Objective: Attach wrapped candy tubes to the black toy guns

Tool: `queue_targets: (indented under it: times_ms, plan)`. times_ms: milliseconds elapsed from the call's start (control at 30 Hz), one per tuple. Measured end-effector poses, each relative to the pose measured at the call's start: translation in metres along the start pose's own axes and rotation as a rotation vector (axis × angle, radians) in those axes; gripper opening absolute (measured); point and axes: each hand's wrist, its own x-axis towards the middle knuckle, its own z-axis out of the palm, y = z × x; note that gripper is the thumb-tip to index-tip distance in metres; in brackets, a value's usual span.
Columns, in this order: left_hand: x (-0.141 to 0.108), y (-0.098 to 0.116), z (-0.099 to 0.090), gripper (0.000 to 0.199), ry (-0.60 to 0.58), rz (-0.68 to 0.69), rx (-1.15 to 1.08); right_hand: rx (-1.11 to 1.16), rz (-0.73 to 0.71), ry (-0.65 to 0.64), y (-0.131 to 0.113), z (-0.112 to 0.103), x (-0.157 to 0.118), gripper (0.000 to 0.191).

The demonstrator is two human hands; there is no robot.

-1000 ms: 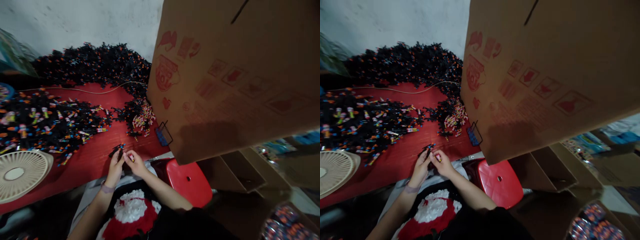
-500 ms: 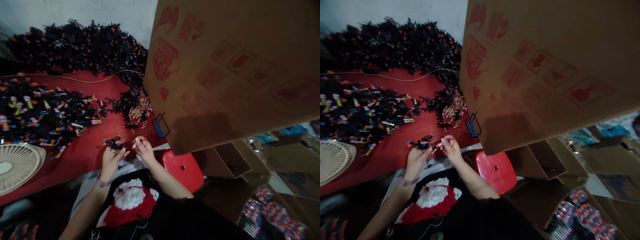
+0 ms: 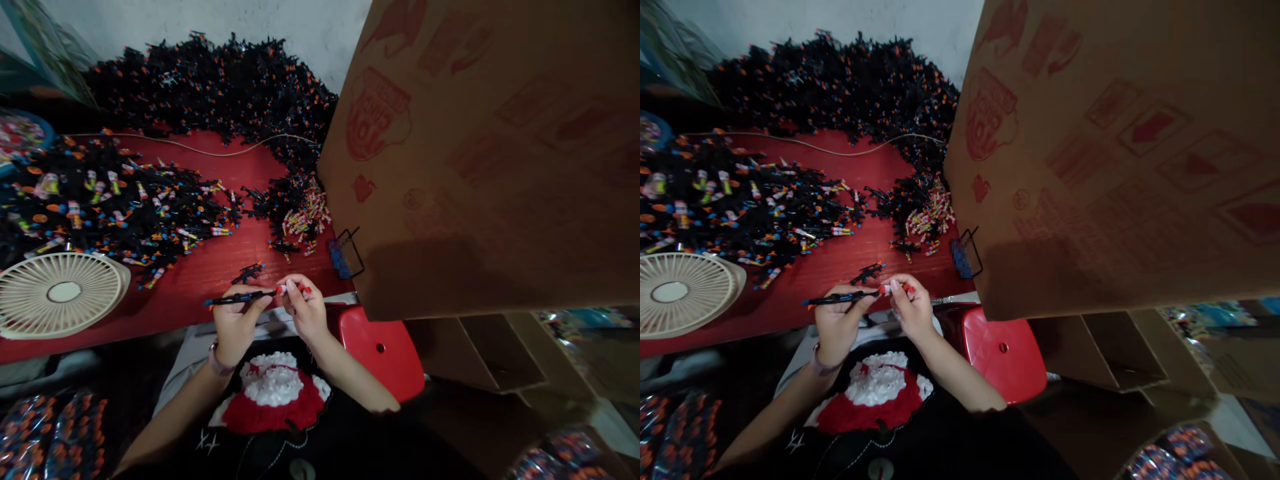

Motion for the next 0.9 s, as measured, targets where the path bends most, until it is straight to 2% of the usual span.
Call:
queue_targets:
  times_ms: [67, 167, 300, 433, 600, 700, 767, 800, 833, 900]
  plan:
    - [-0.002, 0.003, 0.001, 0.018, 0.048, 0.046, 0.031, -0.094, -0.035, -0.014, 0.000, 0.001, -0.003, 0.048]
    - [-0.006, 0.005, 0.000, 0.016, 0.087, 0.075, 0.079, -0.313, -0.209, -0.002, -0.003, -0.001, -0.007, 0.041]
    - [-0.009, 0.006, -0.001, 0.018, 0.110, 0.014, 0.144, -0.541, -0.493, -0.029, -0.007, -0.005, -0.009, 0.024]
    - [-0.007, 0.004, -0.003, 0.028, 0.132, -0.058, 0.113, -0.619, -0.592, -0.047, -0.002, -0.001, -0.013, 0.021]
    - [-0.003, -0.020, -0.003, 0.036, 0.154, -0.091, 0.047, -0.652, -0.510, -0.031, 0.015, 0.004, -0.016, 0.025]
    - [0.015, -0.043, -0.007, 0.044, 0.128, -0.226, -0.051, -0.664, -0.294, -0.104, 0.032, -0.008, 0.001, 0.034]
    - [0.042, -0.052, -0.016, 0.050, 0.159, -0.296, -0.140, -0.616, -0.077, -0.155, 0.045, -0.022, 0.022, 0.045]
    - [0.060, -0.053, -0.024, 0.051, 0.198, -0.288, -0.190, -0.591, 0.011, -0.135, 0.052, -0.030, 0.034, 0.054]
    - [0.081, -0.051, -0.033, 0.053, 0.245, -0.245, -0.241, -0.579, 0.058, -0.085, 0.059, -0.037, 0.045, 0.061]
    - [0.124, -0.039, -0.057, 0.054, 0.299, -0.070, -0.320, -0.579, 0.087, -0.001, 0.072, -0.050, 0.062, 0.067]
